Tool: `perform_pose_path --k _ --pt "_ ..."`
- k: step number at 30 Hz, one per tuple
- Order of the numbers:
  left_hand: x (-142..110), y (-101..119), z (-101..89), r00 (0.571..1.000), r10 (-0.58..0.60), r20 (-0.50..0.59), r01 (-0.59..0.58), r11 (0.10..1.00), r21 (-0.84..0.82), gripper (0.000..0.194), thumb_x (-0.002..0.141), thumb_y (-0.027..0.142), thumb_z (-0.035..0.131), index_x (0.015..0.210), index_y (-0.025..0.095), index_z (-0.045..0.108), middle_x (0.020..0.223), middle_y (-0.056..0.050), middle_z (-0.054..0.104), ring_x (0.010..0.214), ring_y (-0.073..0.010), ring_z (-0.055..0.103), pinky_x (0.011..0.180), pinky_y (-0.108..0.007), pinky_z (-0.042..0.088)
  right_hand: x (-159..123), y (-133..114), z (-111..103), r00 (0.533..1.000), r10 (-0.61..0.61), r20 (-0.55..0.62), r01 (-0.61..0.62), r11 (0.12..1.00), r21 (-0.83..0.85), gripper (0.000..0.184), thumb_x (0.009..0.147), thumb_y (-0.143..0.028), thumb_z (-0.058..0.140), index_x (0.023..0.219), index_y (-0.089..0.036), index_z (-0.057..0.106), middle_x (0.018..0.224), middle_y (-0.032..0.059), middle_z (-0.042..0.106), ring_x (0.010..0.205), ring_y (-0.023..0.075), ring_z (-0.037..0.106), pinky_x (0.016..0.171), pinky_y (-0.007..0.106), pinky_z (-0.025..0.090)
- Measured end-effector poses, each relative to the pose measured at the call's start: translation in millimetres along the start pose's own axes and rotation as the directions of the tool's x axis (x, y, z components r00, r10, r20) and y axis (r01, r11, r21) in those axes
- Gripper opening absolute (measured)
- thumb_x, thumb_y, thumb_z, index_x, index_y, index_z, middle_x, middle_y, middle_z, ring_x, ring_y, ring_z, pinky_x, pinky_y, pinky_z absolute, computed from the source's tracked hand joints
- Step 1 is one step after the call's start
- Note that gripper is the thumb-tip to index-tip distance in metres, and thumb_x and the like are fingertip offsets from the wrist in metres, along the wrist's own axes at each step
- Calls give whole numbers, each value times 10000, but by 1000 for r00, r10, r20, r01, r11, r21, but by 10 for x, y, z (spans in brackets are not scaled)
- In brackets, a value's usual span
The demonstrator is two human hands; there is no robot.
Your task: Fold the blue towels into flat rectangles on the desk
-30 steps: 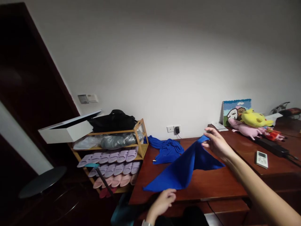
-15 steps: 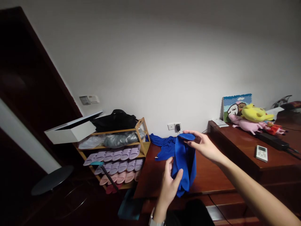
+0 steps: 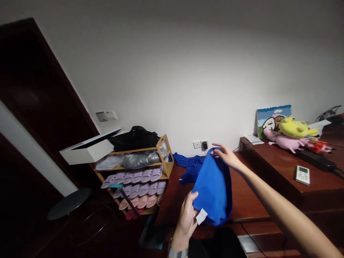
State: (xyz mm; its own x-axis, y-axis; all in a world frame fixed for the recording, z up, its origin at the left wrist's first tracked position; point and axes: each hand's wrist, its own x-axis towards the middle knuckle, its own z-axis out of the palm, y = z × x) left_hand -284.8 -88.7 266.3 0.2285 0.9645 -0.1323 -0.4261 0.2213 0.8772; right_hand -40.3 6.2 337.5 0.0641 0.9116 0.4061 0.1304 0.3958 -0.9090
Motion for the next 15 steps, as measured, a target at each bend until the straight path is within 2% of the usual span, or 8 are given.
perform_pose_path --k 3,5,7,8,11,15 --pt "53 -65 67 996 9 -86 -13 999 -39 435 717 499 763 1005 178 708 943 -95 786 897 -287 766 762 -392 615 -273 75 229 995 -81 63 90 983 -157 387 842 -458 688 1186 -281 675 1131 66 741 1075 245 689 980 440 544" --pt "113 -145 22 982 53 -183 -61 998 -36 430 704 484 783 1003 187 697 898 -72 775 828 -257 766 722 -356 604 -663 91 410 991 -111 80 124 975 -183 257 927 -480 584 1063 -293 696 1079 42 742 1024 244 692 943 407 549" --pt "158 -246 -53 970 101 -221 -105 994 -8 441 688 489 798 997 188 704 880 -69 773 815 -250 762 714 -333 593 -1110 156 598 991 -76 114 92 985 -145 244 965 -486 533 986 -288 676 971 15 733 917 225 693 867 366 561" --pt "168 -300 -86 970 121 -210 -121 993 14 463 682 495 806 1016 189 713 903 -77 778 843 -259 762 732 -332 592 -1315 219 690 991 -54 125 71 988 -139 226 934 -484 595 1044 -297 657 975 8 731 899 224 693 851 360 565" --pt "138 -452 -120 975 184 -124 -169 978 119 532 684 517 827 1099 199 733 1059 -111 787 1011 -309 742 851 -353 584 -1747 507 931 998 16 56 -11 995 -96 433 828 -460 731 1207 -333 565 1056 8 731 901 241 712 853 378 583" --pt "22 -545 -73 961 271 -54 -251 938 237 549 699 572 839 1080 191 734 1090 -143 784 1051 -344 726 917 -382 573 -1953 882 1099 990 36 -138 -45 997 -62 468 793 -448 722 1217 -357 545 1148 37 724 1014 282 722 896 412 593"
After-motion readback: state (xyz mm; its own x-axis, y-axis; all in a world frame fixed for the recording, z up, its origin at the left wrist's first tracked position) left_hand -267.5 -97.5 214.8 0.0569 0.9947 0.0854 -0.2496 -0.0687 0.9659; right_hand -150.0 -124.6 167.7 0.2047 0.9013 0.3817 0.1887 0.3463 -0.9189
